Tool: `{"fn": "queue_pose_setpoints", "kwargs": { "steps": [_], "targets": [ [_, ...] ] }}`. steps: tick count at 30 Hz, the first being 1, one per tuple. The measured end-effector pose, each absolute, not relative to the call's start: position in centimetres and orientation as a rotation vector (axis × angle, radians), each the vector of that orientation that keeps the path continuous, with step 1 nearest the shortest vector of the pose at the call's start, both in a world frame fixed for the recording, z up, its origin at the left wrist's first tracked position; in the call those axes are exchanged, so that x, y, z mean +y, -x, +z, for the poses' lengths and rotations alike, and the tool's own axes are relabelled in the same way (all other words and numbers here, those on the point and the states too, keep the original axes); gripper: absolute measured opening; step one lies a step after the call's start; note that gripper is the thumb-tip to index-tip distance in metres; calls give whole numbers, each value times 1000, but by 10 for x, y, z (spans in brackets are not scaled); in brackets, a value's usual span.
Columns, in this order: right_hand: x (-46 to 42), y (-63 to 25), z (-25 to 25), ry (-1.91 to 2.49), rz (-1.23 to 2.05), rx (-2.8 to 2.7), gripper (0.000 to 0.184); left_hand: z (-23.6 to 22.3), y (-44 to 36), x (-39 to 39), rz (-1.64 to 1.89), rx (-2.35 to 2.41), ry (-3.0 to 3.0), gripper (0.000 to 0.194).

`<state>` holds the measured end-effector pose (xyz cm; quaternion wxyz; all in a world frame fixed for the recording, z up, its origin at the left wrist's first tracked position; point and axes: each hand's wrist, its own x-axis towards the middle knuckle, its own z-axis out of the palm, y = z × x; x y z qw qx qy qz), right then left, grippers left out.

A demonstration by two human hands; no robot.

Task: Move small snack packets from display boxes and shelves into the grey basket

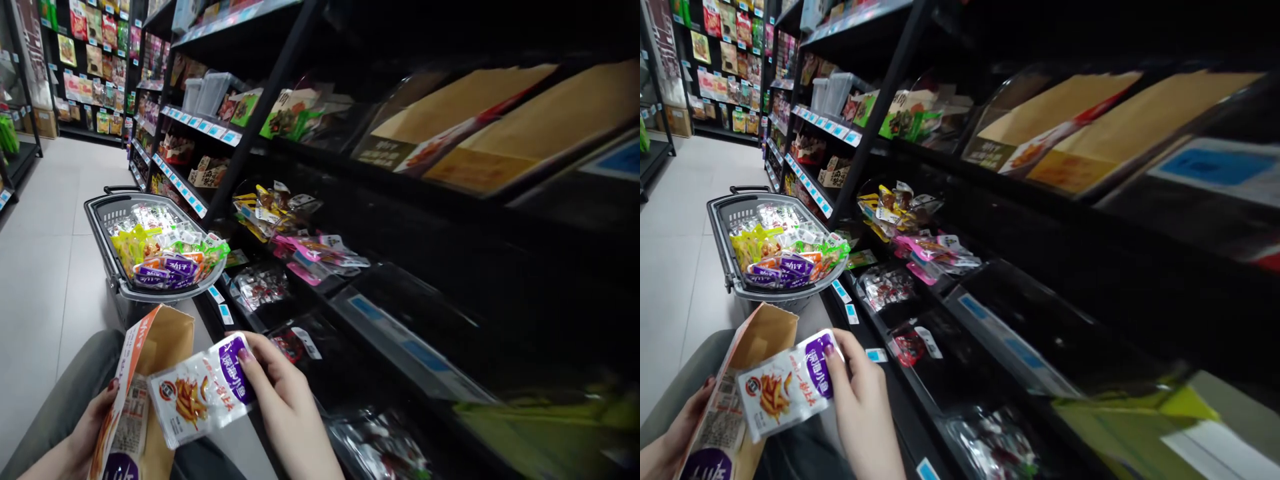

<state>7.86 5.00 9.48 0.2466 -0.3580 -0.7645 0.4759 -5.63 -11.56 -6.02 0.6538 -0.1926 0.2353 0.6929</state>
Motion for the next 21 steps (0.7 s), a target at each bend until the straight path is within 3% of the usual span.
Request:
{"fn": "queue_pose_setpoints", "kwargs": {
  "steps": [5, 8, 16, 21],
  "targets": [
    [59, -69, 70, 496, 1689, -1581, 11, -57, 57, -115, 1592, 650, 525, 52],
    [66, -62, 53, 420, 1592, -1410, 26, -59, 60, -116, 1572, 719, 533, 60],
    [78, -58, 32, 683, 1437, -1592, 29, -67, 65, -120, 1519, 852, 479, 77],
    [76, -62, 45, 390, 1605, -1436, 24, -69, 61, -116, 1530, 856, 483, 69]
  ]
}}
